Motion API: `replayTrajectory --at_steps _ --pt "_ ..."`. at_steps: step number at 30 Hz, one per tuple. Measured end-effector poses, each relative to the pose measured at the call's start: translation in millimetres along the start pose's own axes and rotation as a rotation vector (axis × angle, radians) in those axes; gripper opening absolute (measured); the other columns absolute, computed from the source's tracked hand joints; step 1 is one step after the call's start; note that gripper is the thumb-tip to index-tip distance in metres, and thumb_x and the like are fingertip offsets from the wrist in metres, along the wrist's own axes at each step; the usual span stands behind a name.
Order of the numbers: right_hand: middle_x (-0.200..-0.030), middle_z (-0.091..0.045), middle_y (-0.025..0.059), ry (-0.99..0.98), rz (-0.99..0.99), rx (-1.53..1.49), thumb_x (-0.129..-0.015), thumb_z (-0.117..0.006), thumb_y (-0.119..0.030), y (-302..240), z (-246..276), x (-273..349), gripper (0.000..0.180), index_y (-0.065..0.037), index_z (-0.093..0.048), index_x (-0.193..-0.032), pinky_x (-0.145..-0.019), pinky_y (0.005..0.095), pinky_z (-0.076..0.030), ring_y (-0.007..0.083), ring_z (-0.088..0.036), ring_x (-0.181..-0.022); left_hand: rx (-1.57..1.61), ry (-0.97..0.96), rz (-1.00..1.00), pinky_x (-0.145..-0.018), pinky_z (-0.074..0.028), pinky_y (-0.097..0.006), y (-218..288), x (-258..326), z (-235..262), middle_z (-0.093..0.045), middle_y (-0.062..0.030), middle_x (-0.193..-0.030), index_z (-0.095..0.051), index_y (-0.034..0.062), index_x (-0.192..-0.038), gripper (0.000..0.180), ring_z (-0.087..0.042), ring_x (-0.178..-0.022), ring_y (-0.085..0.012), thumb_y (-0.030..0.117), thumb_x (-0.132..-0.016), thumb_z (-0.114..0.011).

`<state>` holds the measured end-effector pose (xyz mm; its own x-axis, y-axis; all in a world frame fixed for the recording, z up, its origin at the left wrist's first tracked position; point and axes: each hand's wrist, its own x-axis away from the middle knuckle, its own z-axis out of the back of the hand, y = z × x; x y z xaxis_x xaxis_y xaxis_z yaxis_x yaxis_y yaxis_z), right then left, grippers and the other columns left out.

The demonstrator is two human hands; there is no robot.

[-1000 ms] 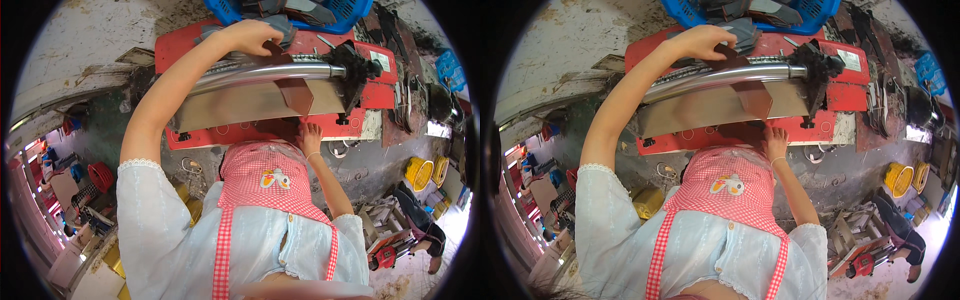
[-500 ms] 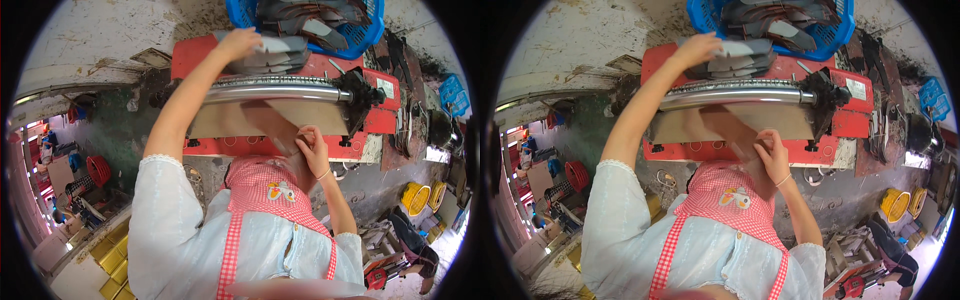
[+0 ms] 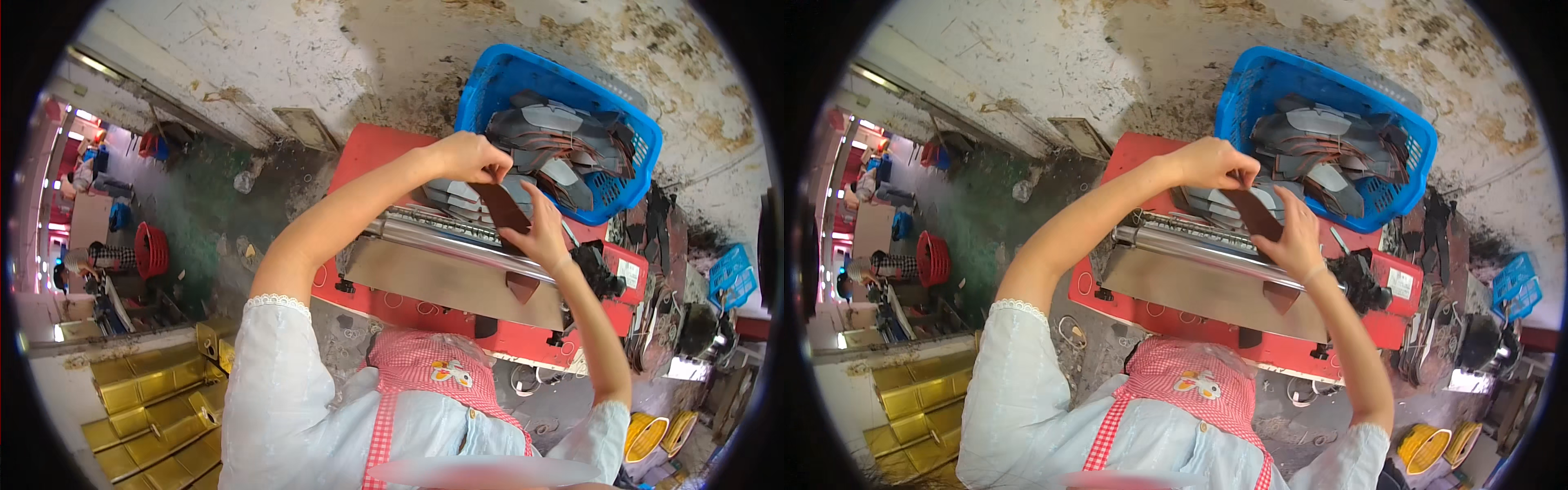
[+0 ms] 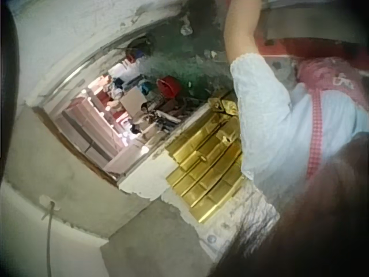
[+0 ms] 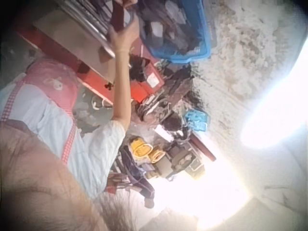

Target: Feeding leather pieces through a mechanical roller machine in a shoe factory.

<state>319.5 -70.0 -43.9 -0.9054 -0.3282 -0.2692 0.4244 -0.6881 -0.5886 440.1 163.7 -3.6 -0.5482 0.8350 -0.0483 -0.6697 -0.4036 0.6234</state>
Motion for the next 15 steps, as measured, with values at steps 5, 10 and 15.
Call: replayTrajectory --at_steps 5,10,15 --pt "-0.100 -0.066 0.0284 -0.388 -0.074 0.011 -0.092 -0.059 -0.012 42 -18 -89 0.035 -0.011 -0.060 -0.127 -0.082 0.0499 -0.051 0.0452 -0.065 -0.095 -0.324 0.204 -0.163 -0.068 -0.054 -0.039 -27 10 24 -0.071 -0.0049 -0.080 -0.065 0.0137 -0.089 0.010 -0.070 -0.075 -0.0259 0.015 -0.080 -0.069" --pt "-0.119 -0.065 0.0159 -0.170 0.067 0.345 -0.089 -0.048 -0.001 36 -70 -122 0.047 -0.009 -0.051 -0.135 -0.084 0.0462 -0.054 0.0347 -0.065 -0.103 -0.241 0.207 -0.158 -0.088 -0.054 -0.039 -95 43 35 -0.071 -0.0083 -0.103 -0.067 0.0124 -0.095 0.015 -0.066 -0.106 -0.0279 0.018 -0.081 -0.070" --pt "-0.143 -0.047 0.0224 -0.477 0.089 0.441 -0.080 -0.076 -0.033 71 -133 -110 0.084 -0.001 -0.037 -0.146 -0.108 0.0448 -0.040 0.0377 -0.048 -0.129 0.258 -0.020 0.449 -0.113 -0.037 -0.043 -202 70 0 -0.053 -0.0199 -0.142 -0.057 0.0067 -0.131 0.056 -0.047 -0.134 -0.0362 0.035 -0.085 -0.074"
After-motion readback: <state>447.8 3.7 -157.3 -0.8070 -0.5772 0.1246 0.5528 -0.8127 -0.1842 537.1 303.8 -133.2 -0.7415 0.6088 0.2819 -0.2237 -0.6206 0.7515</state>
